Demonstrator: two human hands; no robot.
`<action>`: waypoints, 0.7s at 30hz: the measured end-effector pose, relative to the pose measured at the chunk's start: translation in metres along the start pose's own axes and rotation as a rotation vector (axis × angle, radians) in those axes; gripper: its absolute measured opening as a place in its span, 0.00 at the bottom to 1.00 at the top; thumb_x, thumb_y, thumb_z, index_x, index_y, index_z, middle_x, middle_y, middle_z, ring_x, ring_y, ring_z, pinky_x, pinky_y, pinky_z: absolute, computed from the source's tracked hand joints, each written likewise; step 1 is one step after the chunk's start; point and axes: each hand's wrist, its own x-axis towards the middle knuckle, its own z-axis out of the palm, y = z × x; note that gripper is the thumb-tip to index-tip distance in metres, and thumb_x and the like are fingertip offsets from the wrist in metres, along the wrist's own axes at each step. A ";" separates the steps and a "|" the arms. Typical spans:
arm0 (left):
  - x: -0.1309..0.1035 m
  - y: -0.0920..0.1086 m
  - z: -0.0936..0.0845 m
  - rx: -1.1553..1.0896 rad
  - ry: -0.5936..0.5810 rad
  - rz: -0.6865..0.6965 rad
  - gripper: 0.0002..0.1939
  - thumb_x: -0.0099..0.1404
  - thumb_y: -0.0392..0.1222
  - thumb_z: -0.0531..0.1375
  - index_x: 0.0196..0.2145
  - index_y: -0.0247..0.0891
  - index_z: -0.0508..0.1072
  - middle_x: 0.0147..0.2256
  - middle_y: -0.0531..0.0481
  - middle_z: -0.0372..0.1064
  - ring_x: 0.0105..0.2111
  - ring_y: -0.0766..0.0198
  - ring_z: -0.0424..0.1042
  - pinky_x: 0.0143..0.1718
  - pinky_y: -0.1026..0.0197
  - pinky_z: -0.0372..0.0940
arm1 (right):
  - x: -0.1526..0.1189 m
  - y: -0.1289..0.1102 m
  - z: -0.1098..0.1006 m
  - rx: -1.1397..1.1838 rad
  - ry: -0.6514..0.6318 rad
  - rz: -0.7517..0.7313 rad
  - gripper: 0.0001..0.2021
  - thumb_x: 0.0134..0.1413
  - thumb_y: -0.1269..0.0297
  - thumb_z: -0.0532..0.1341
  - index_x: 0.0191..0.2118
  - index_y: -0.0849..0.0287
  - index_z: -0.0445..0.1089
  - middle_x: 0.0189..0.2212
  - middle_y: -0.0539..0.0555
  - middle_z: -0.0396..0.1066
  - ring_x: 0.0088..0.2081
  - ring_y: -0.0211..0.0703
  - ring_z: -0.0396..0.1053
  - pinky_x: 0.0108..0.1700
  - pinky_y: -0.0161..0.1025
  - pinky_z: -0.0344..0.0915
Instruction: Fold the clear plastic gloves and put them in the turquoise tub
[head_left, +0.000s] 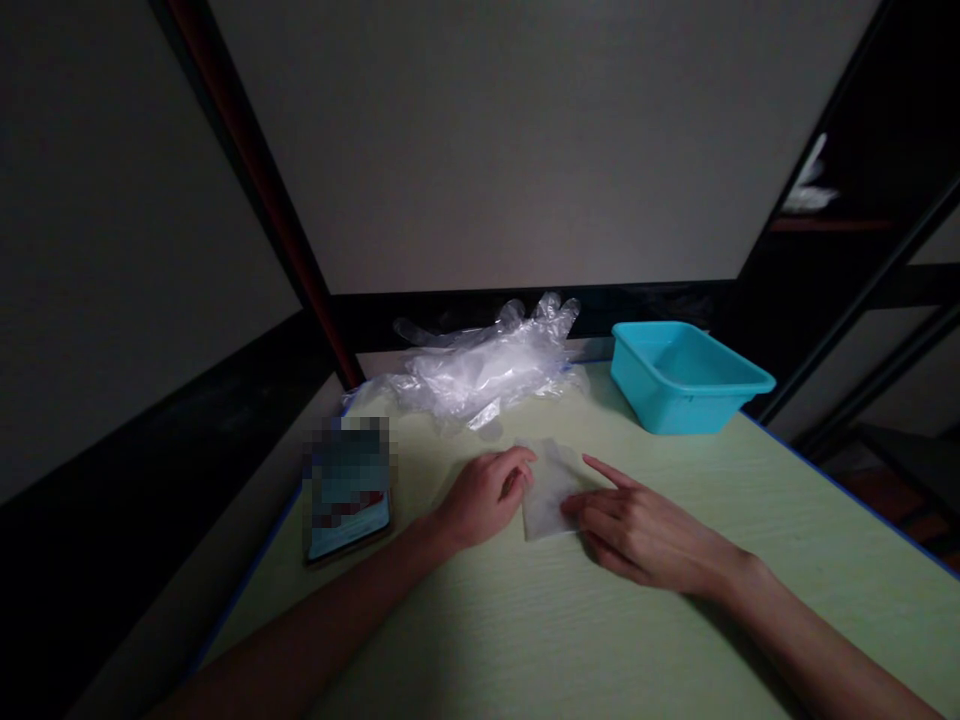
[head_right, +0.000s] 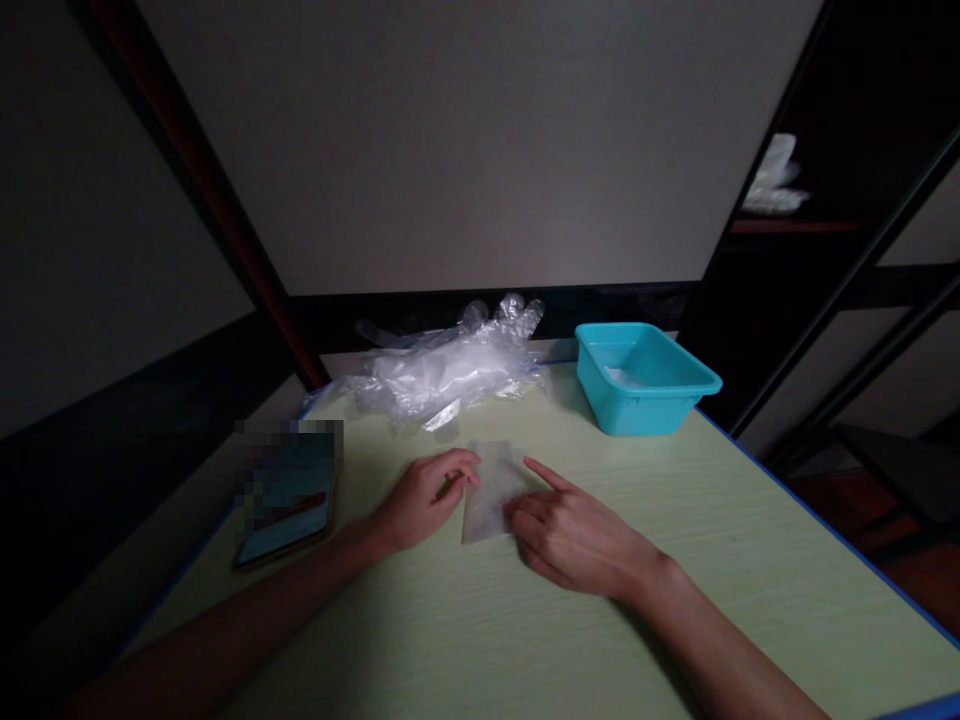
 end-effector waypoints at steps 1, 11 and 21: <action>0.001 -0.001 0.000 -0.042 -0.003 -0.027 0.12 0.55 0.28 0.50 0.37 0.37 0.66 0.28 0.52 0.70 0.28 0.66 0.69 0.31 0.67 0.61 | 0.000 0.000 0.000 0.014 0.008 0.007 0.07 0.54 0.73 0.50 0.33 0.61 0.64 0.33 0.52 0.69 0.36 0.38 0.68 0.59 0.51 0.40; 0.008 -0.003 -0.002 -0.319 -0.035 -0.171 0.09 0.59 0.39 0.50 0.31 0.34 0.68 0.26 0.49 0.71 0.28 0.64 0.70 0.29 0.66 0.62 | 0.002 0.010 -0.001 0.271 0.104 0.188 0.04 0.56 0.71 0.48 0.33 0.58 0.58 0.26 0.47 0.65 0.29 0.35 0.67 0.56 0.48 0.47; 0.000 0.005 -0.016 0.211 -0.219 0.293 0.24 0.52 0.57 0.56 0.38 0.35 0.70 0.34 0.43 0.69 0.34 0.55 0.68 0.37 0.59 0.60 | 0.004 0.016 0.005 0.526 0.216 0.325 0.04 0.57 0.68 0.49 0.32 0.59 0.59 0.29 0.52 0.70 0.33 0.38 0.68 0.40 0.39 0.62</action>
